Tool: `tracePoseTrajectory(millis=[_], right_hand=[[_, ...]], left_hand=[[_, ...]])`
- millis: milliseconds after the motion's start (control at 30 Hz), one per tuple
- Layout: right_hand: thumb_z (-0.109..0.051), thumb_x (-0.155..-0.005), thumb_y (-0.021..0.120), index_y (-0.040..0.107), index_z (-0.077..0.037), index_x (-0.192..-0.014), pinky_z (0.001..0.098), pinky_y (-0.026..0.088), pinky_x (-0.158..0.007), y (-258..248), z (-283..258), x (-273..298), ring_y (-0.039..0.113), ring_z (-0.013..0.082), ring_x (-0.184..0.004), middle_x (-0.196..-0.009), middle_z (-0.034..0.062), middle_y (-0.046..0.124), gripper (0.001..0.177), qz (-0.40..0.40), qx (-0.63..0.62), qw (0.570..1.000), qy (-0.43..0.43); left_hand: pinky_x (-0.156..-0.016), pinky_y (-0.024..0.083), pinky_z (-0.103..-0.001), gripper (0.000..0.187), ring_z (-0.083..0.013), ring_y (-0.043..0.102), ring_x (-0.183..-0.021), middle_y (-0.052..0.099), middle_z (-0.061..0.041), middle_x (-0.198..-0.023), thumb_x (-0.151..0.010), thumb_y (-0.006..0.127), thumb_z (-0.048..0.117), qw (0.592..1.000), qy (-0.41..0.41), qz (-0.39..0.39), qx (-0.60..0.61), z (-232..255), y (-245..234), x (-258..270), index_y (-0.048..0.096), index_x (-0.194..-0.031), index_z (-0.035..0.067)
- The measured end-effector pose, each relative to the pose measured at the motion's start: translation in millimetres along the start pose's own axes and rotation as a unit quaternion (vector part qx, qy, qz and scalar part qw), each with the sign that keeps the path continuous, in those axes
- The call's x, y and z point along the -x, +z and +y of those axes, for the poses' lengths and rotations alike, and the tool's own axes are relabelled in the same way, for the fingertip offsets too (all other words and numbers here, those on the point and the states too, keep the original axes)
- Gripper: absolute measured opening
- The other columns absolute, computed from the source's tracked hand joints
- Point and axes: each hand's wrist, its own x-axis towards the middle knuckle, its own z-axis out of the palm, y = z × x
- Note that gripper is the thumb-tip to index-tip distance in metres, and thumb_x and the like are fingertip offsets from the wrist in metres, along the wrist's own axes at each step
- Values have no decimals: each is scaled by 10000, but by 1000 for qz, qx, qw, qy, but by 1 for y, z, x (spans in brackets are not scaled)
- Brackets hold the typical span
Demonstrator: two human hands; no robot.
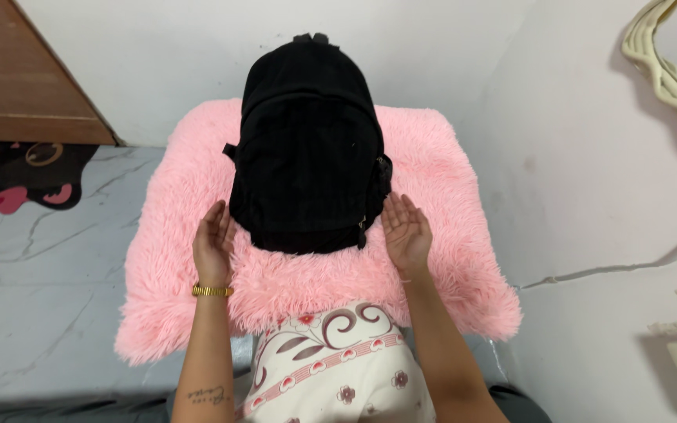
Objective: The person sits at a pink mat on a bed and packs a black backpack, placing cosmetics, bottles, a wallet, a phone, a pouch and wipes into its compartments, then takes out small bottles and tubes and sets them back on the mat.
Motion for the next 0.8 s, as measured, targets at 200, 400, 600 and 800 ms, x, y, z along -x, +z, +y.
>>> tracePoseTrajectory(millis=[200, 400, 600, 800], right_hand=[[-166, -1047, 429, 430, 33, -1416, 401, 411, -1164, -10, 6, -11, 519, 294, -1330, -1456, 227, 506, 419, 22, 83, 996, 19], [-106, -1019, 451, 442, 31, -1386, 389, 435, -1146, -13, 7, -10, 540, 282, -1301, -1417, 215, 538, 391, 16, 81, 996, 22], [-78, -1018, 463, 460, 25, -1364, 385, 445, -1130, -12, 8, -9, 549, 278, -1272, -1386, 210, 560, 361, 23, 90, 995, 19], [-80, -1014, 477, 478, -5, -1348, 373, 470, -1106, -16, 8, -13, 580, 261, -1239, -1353, 193, 577, 342, 19, 77, 997, 21]], left_hand=[[-821, 362, -470, 477, -576, 382, -1083, 463, -444, -1315, -1050, 536, 93, 951, -8, 76, -299, 4, 37, 14, 541, -1515, -10], [-981, 492, -352, 442, -311, 611, -1116, 601, -185, -1453, -960, 547, 50, 877, 165, 27, -451, 11, 47, 20, 543, -1396, -27], [-1121, 425, -494, 410, -393, 456, -1353, 462, -259, -1469, -1014, 536, 50, 799, 336, 96, -490, 0, 78, 41, 534, -1420, -5], [-820, 422, -466, 281, -290, 596, -886, 625, -91, -935, -787, 724, 196, 721, 392, -91, -564, -17, 170, 85, 757, -1059, 136]])
